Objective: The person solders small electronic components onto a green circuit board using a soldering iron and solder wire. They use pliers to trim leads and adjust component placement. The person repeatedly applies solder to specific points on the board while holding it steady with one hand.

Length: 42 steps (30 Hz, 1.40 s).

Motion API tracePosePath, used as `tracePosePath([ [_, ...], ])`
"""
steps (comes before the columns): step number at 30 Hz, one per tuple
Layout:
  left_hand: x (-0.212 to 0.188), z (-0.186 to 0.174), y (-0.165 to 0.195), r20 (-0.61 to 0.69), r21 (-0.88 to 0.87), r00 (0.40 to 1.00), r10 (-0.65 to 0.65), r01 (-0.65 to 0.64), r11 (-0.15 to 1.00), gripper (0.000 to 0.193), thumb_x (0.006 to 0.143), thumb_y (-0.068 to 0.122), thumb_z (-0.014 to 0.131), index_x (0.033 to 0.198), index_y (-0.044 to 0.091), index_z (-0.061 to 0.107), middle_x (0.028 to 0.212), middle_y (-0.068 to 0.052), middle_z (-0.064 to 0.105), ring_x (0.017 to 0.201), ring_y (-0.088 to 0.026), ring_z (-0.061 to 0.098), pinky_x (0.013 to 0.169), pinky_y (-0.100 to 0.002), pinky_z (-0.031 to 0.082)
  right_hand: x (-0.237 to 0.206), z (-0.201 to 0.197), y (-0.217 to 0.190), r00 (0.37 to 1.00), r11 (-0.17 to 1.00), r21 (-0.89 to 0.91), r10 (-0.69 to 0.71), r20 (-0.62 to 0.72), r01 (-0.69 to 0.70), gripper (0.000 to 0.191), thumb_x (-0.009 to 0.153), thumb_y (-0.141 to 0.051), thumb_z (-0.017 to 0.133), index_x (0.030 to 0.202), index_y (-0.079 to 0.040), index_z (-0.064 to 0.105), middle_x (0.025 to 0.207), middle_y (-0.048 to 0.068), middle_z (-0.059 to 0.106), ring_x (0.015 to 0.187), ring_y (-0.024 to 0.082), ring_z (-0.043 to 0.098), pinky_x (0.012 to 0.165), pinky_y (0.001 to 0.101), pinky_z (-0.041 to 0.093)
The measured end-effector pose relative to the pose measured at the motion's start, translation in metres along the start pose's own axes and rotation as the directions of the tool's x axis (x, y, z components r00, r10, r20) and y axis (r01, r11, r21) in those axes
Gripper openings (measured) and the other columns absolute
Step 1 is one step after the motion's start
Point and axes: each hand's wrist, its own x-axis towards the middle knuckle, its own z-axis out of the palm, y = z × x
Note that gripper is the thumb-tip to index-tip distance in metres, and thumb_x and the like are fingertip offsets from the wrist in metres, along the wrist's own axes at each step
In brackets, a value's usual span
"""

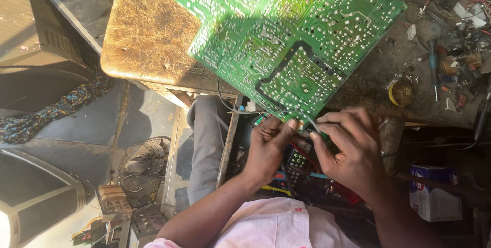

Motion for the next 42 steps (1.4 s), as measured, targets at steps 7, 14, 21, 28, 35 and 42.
tracePosePath([
  [7, -0.002, 0.015, 0.000, -0.032, 0.336, 0.992, -0.121, 0.125, 0.933, 0.026, 0.101, 0.023, 0.067, 0.098, -0.001, 0.073, 0.079, -0.006, 0.076, 0.068, -0.009, 0.069, 0.058, -0.024, 0.055, -0.021, 0.024, 0.014, 0.901, 0.924, 0.180, 0.372, -0.223, -0.337, 0.027, 0.098, -0.014, 0.077, 0.111, 0.002, 0.059, 0.097, 0.012, 0.070, 0.088, 0.020, 0.070, 0.078, 0.0310, 0.055],
  [14, -0.026, -0.005, 0.035, -0.201, 0.669, 0.835, 0.513, -0.266, 0.694, 0.018, 0.099, 0.012, 0.074, 0.090, -0.003, 0.073, 0.070, -0.003, 0.067, 0.061, -0.006, 0.057, 0.053, -0.023, 0.043, -0.019, 0.042, 0.027, 0.836, 0.586, 0.712, 0.549, 0.002, -0.387, 0.034, 0.104, -0.012, 0.065, 0.131, 0.002, 0.050, 0.109, 0.012, 0.072, 0.096, 0.011, 0.069, 0.080, 0.0254, 0.057],
  [21, -0.013, -0.034, 0.052, -0.030, 0.881, 0.801, 0.598, -0.261, 0.394, 0.082, 0.088, 0.016, 0.089, 0.152, -0.002, 0.041, 0.133, -0.018, 0.057, 0.118, -0.021, 0.058, 0.103, -0.037, 0.051, -0.019, 0.038, 0.020, 0.764, 0.425, 0.744, 0.621, 0.175, -0.515, 0.028, 0.104, -0.012, 0.062, 0.126, 0.000, 0.050, 0.107, 0.012, 0.070, 0.088, 0.012, 0.071, 0.069, 0.0257, 0.059],
  [28, -0.026, -0.013, 0.017, -0.086, 0.805, 0.776, 0.625, -0.316, 0.503, 0.095, 0.084, 0.025, 0.091, 0.152, -0.004, 0.029, 0.128, -0.016, 0.060, 0.117, -0.023, 0.063, 0.100, -0.039, 0.055, 0.002, 0.016, 0.007, 0.821, 0.035, 0.970, 0.540, 0.183, -0.240, 0.018, 0.105, -0.004, 0.057, 0.122, 0.001, 0.050, 0.113, 0.017, 0.069, 0.094, 0.023, 0.075, 0.076, 0.0434, 0.070],
  [35, -0.031, 0.001, 0.044, 0.234, 0.954, 0.748, 0.621, -0.299, 0.000, 0.052, 0.076, 0.011, 0.089, 0.123, 0.002, 0.069, 0.102, -0.014, 0.059, 0.093, -0.035, 0.058, 0.083, -0.044, 0.049, 0.037, -0.047, 0.032, 0.874, -0.023, 0.979, 0.446, 0.193, -0.204, 0.013, 0.114, -0.003, 0.055, 0.121, 0.006, 0.060, 0.110, 0.019, 0.071, 0.091, 0.025, 0.073, 0.079, 0.0403, 0.065],
  [42, -0.047, 0.021, 0.091, 0.382, 0.902, 0.642, 0.665, -0.416, -0.116, 0.032, 0.091, 0.004, 0.077, 0.121, 0.004, 0.069, 0.104, -0.011, 0.061, 0.095, -0.032, 0.055, 0.082, -0.045, 0.047, 0.054, -0.072, 0.043, 0.877, -0.035, 0.969, 0.417, 0.238, -0.246, 0.014, 0.114, -0.003, 0.056, 0.124, 0.006, 0.062, 0.111, 0.019, 0.072, 0.096, 0.025, 0.074, 0.085, 0.0385, 0.064],
])
